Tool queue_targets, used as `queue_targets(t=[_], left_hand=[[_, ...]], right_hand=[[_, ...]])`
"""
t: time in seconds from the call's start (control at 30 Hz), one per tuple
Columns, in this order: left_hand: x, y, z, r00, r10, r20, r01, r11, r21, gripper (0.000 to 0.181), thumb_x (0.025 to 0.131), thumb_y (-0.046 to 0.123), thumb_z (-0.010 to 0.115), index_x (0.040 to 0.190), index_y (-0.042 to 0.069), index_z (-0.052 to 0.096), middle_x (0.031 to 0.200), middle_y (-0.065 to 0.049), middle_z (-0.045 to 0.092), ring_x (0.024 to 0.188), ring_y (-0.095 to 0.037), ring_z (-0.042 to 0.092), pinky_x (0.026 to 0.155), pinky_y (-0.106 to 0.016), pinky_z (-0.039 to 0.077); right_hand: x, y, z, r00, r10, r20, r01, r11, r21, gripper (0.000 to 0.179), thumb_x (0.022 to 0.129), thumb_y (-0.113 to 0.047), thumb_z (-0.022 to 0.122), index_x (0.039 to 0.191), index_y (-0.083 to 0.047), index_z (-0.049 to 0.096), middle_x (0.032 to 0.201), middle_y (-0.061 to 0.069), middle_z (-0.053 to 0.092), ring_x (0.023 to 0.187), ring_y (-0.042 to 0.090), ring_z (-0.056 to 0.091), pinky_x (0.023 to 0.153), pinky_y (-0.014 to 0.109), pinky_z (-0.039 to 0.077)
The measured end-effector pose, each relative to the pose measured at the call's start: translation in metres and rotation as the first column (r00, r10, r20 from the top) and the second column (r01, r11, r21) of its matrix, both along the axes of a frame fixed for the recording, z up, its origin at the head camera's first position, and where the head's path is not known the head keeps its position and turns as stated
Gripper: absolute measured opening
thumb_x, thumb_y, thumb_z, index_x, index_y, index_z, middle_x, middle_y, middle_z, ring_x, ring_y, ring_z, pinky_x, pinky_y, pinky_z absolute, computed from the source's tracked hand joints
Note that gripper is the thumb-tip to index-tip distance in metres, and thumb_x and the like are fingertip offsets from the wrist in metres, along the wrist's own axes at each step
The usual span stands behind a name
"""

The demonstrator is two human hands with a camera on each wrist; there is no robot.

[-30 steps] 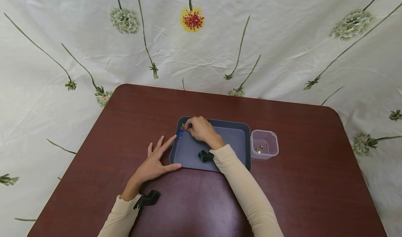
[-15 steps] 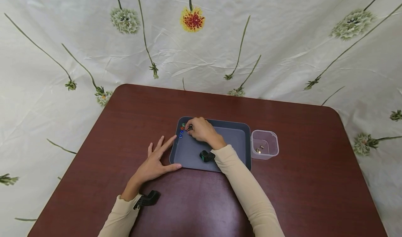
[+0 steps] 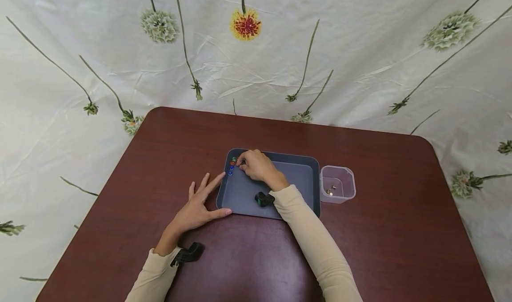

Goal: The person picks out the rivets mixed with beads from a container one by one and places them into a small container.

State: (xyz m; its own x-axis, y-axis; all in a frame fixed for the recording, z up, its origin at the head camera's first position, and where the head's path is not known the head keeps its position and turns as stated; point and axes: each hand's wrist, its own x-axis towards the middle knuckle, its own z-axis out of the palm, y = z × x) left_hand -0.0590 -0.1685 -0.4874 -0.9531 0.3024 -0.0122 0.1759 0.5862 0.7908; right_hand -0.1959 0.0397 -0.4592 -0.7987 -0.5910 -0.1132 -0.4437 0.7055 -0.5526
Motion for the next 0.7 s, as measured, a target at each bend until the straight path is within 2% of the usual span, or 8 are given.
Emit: queue_targets(t=[0.13,0.33,0.53,0.7], left_hand=[[-0.0004,-0.0001,-0.0002,1.0,0.001,0.009,-0.001,1.0,-0.007,0.099,0.081,0.051,0.081,0.16,0.036,0.023,0.165,-0.006,0.028,0.157,-0.033,-0.001,0.116,-0.065,-0.016],[0.0,-0.0001,-0.0001,1.0,0.002,0.006,-0.002,1.0,-0.003,0.099,0.081,0.05,0.081,0.16,0.036,0.023,0.165,-0.006,0.028,0.157,-0.033,-0.001,0.116,-0.065,-0.016],[-0.0004,0.0,-0.0012,1.0,0.004,0.012,-0.004,1.0,-0.004,0.099,0.081,0.05,0.081,0.161,0.034,0.023,0.165,-0.005,0.027,0.157,-0.032,-0.002,0.116,-0.065,-0.016],[-0.0005,0.0005,-0.0009,1.0,0.01,0.016,-0.01,1.0,-0.014,0.1,0.081,0.052,0.08,0.161,0.036,0.022,0.165,-0.003,0.028,0.157,-0.03,-0.002,0.117,-0.064,-0.016]], right_hand=[[-0.0006,0.0007,0.0002,1.0,0.001,-0.007,-0.001,1.0,-0.004,0.018,0.099,-0.018,0.065,0.111,-0.01,0.075,0.059,0.0,0.055,0.05,0.009,0.043,0.051,0.021,0.033],[0.0002,0.0026,0.0037,1.0,-0.01,-0.01,0.01,1.0,-0.024,0.017,0.1,-0.017,0.064,0.109,-0.01,0.076,0.072,0.001,0.067,0.054,0.009,0.048,0.056,0.022,0.038],[0.0004,0.0056,0.0054,1.0,-0.013,-0.013,0.013,1.0,-0.022,0.019,0.1,-0.018,0.063,0.112,-0.009,0.076,0.059,0.001,0.056,0.05,0.009,0.044,0.051,0.022,0.033],[0.0001,0.007,0.0066,1.0,-0.025,-0.008,0.025,1.0,-0.017,0.019,0.1,-0.018,0.063,0.112,-0.01,0.076,0.057,-0.001,0.053,0.05,0.009,0.042,0.051,0.022,0.032]])
